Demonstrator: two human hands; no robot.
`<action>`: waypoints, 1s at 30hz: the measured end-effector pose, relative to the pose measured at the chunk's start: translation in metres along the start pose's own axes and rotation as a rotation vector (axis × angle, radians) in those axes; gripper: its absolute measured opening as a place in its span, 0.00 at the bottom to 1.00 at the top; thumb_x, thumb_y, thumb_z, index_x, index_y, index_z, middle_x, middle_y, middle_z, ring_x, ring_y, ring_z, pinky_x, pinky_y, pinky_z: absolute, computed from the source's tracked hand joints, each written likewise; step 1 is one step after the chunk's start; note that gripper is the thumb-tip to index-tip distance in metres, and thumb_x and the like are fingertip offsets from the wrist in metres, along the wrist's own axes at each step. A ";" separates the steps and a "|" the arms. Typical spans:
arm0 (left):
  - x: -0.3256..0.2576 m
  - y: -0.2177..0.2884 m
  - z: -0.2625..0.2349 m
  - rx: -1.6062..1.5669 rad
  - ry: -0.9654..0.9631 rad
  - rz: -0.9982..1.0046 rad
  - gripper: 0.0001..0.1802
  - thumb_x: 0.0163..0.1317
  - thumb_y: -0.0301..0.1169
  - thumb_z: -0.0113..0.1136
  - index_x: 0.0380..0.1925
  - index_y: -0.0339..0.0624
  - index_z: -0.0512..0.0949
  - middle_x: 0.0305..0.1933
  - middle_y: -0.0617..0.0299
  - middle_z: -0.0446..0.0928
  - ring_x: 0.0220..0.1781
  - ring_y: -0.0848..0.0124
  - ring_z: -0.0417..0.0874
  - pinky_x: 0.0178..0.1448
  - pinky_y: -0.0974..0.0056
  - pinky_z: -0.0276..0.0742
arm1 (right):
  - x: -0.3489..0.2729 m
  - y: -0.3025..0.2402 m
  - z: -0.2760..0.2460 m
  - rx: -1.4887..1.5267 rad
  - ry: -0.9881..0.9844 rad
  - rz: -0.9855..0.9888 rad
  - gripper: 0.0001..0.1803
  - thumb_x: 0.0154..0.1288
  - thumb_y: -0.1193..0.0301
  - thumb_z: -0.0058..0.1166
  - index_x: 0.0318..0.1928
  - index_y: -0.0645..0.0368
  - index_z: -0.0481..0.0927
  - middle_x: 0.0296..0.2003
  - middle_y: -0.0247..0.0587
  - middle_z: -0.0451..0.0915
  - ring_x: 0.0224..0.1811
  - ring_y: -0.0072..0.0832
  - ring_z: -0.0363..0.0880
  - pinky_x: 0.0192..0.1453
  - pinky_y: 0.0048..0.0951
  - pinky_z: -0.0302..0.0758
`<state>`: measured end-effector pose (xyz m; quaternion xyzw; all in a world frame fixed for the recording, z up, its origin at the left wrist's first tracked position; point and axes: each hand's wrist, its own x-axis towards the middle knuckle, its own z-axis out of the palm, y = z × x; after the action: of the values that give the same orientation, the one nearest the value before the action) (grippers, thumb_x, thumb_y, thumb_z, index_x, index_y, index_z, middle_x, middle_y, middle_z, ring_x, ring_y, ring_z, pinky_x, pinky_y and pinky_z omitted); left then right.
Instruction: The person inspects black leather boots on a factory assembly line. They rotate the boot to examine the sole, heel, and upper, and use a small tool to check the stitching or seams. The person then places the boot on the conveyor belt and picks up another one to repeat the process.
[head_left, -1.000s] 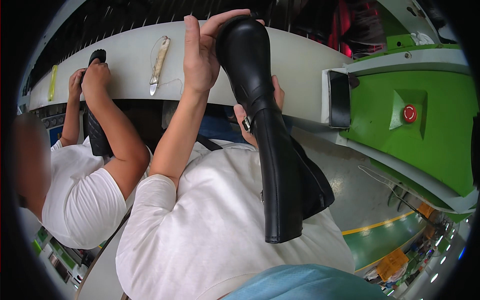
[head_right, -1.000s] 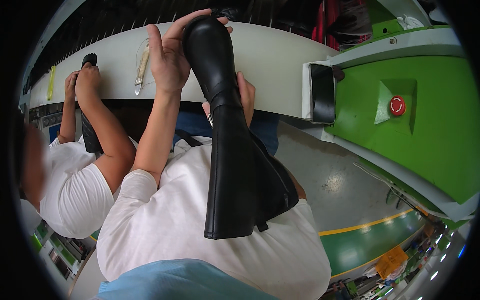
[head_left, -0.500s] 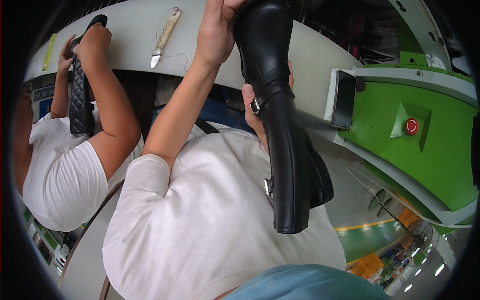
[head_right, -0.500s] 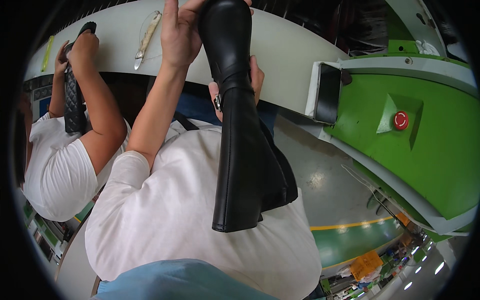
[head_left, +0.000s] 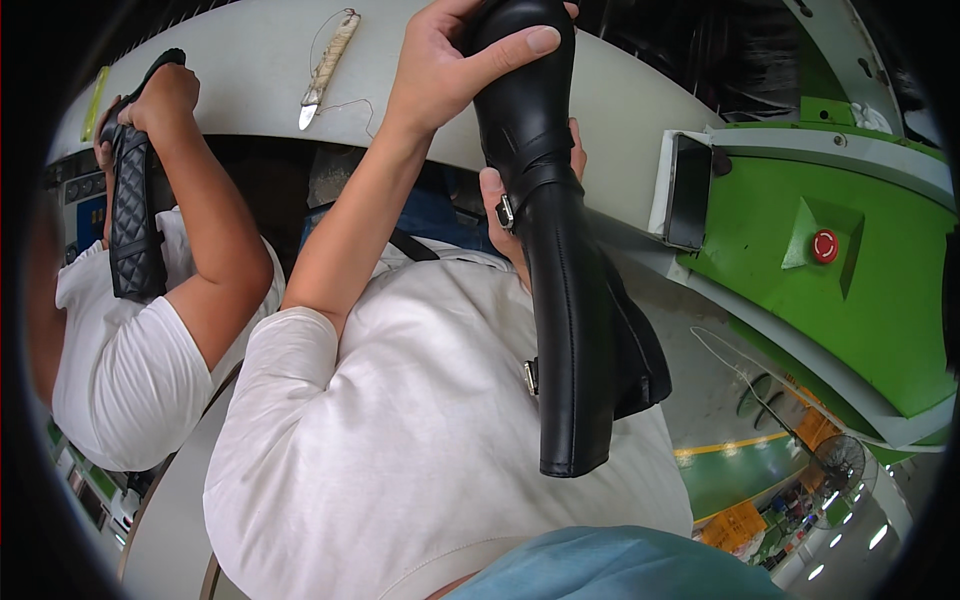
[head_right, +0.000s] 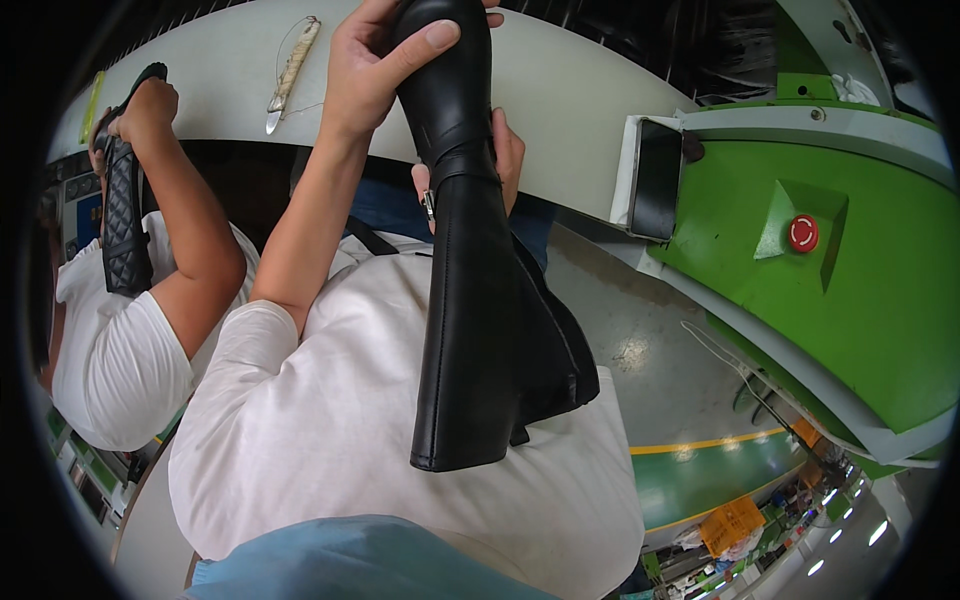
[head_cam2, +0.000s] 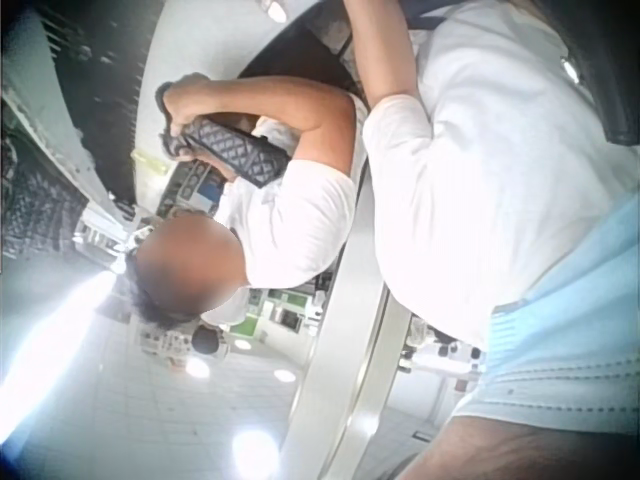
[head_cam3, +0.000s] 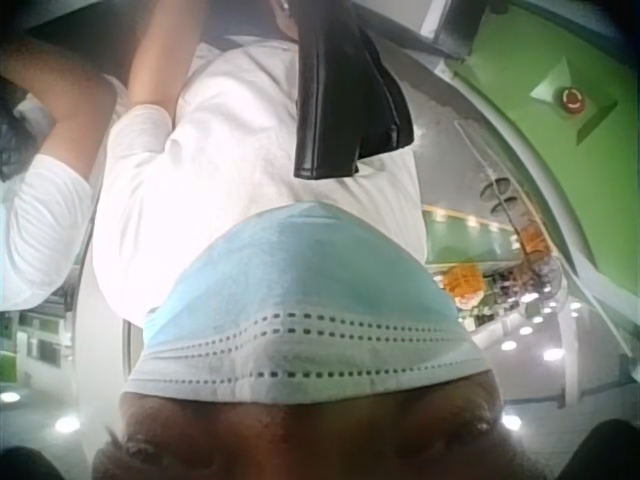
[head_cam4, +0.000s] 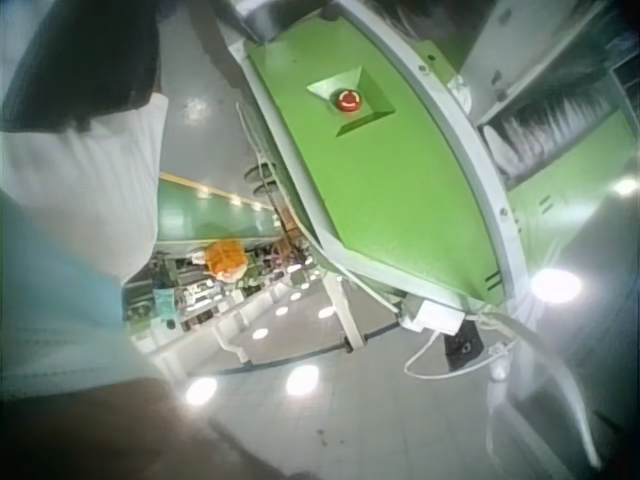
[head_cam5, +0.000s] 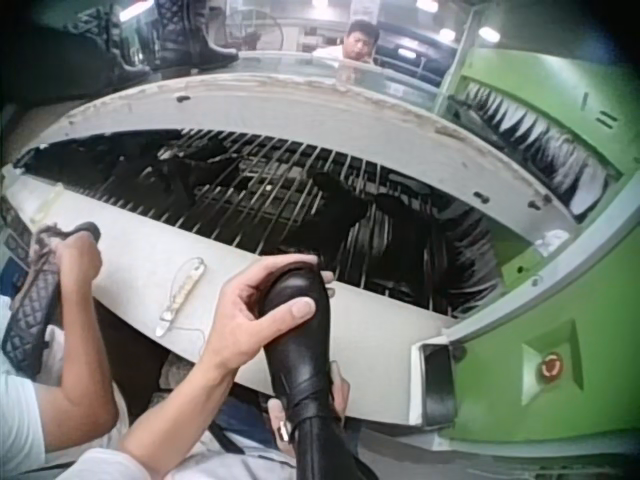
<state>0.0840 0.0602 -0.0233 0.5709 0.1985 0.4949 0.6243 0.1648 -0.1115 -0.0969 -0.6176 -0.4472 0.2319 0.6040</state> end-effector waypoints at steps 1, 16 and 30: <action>0.000 0.000 0.001 -0.007 0.002 0.005 0.31 0.70 0.32 0.79 0.70 0.35 0.82 0.63 0.47 0.91 0.63 0.62 0.92 0.70 0.57 0.87 | 0.001 -0.001 -0.003 -0.013 -0.013 0.004 0.54 0.69 0.67 0.73 0.86 0.68 0.55 0.71 0.60 0.71 0.70 0.45 0.78 0.73 0.48 0.77; -0.001 0.001 0.001 -0.042 -0.015 -0.016 0.30 0.72 0.29 0.76 0.71 0.33 0.80 0.63 0.43 0.90 0.64 0.57 0.93 0.69 0.55 0.88 | 0.002 0.000 -0.003 -0.085 0.030 -0.076 0.61 0.55 0.76 0.86 0.86 0.61 0.63 0.71 0.49 0.72 0.68 0.42 0.81 0.68 0.39 0.85; -0.001 0.002 0.001 -0.007 0.026 -0.011 0.29 0.71 0.30 0.78 0.69 0.33 0.81 0.63 0.44 0.90 0.64 0.57 0.93 0.70 0.55 0.87 | -0.002 0.012 -0.004 -0.168 -0.019 -0.113 0.53 0.65 0.75 0.72 0.86 0.67 0.56 0.69 0.54 0.70 0.67 0.41 0.77 0.72 0.42 0.76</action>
<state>0.0839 0.0588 -0.0218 0.5610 0.2081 0.4996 0.6264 0.1704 -0.1134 -0.1079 -0.6376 -0.5051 0.1649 0.5578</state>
